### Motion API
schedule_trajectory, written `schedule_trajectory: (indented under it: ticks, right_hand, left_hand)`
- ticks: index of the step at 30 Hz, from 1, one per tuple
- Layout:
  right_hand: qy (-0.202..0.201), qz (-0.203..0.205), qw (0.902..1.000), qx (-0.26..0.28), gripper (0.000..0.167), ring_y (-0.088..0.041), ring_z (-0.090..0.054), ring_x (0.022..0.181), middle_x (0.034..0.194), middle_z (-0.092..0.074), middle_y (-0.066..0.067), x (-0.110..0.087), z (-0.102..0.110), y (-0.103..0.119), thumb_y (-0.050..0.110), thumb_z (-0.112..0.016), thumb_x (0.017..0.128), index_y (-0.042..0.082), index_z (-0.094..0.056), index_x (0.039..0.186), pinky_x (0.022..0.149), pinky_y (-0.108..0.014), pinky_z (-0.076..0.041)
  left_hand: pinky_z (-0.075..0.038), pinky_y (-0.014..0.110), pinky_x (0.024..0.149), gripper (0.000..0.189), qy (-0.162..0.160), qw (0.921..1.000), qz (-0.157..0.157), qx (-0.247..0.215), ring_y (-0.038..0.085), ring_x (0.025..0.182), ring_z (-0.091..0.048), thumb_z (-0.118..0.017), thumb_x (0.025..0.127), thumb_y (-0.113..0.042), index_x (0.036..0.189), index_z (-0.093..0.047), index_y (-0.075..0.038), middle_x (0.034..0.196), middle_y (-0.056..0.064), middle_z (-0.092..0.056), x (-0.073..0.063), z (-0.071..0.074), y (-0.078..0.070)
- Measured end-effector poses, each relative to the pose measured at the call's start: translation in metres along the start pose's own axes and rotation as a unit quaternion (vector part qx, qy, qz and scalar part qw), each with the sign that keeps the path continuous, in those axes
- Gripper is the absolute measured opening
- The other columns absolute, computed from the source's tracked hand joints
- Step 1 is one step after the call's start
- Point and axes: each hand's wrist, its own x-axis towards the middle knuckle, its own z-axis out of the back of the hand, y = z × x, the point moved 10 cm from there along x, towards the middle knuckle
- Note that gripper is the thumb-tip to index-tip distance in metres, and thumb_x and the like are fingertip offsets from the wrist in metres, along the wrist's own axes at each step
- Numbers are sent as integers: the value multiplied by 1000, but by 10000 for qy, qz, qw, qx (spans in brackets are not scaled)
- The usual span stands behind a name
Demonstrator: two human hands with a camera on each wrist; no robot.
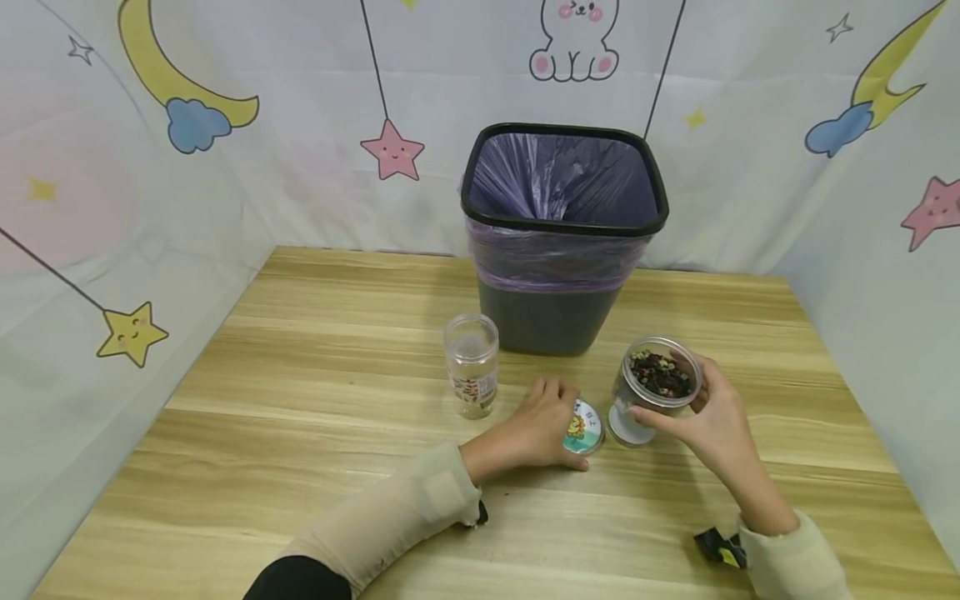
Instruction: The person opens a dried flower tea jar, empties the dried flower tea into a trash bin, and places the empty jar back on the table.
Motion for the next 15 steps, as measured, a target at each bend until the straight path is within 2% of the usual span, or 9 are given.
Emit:
schedule_trajectory:
  ticks: [4, 9, 11, 15]
  right_hand:
    - [-1, -39, 10000, 11, 93, -32, -56, 117, 134, -55, -16, -1, 1, 1, 18, -94, 70, 2, -43, 145, 87, -7, -43]
    - [-39, -91, 9999, 17, 93, -31, -56, 116, 134, -54, -17, -2, 4, -1, 18, -93, 70, 1, -42, 146, 85, -6, -43]
    - [-71, -85, 9999, -3, 93, -25, -56, 115, 134, -54, -17, -2, 5, -2, 18, -93, 70, 1, -42, 146, 85, -5, -43]
    - [-145, 15, 9999, 36, 93, -4, -54, 109, 134, -55, -18, -1, 9, -2, 14, -93, 69, 3, -43, 146, 85, -6, -43]
  left_hand:
    - [-36, 41, 110, 106, 87, 10000, 15, -39, 34, 132, -33, -86, 73, -53, 150, -36, 0, 142, 19, -40, -5, -1, -3]
    - [-35, 40, 112, 103, 72, 9996, -142, -227, 31, 137, -29, -83, 78, -50, 153, -32, -1, 150, 19, -33, -12, 6, -10]
    - [-35, 38, 112, 100, 37, 9989, -278, -376, 30, 138, -29, -81, 81, -48, 153, -32, -1, 152, 18, -32, -16, 13, -15]
    - [-41, 36, 108, 89, -42, 9965, -512, -661, 29, 136, -35, -77, 87, -44, 152, -35, -1, 150, 17, -36, -27, 36, -27]
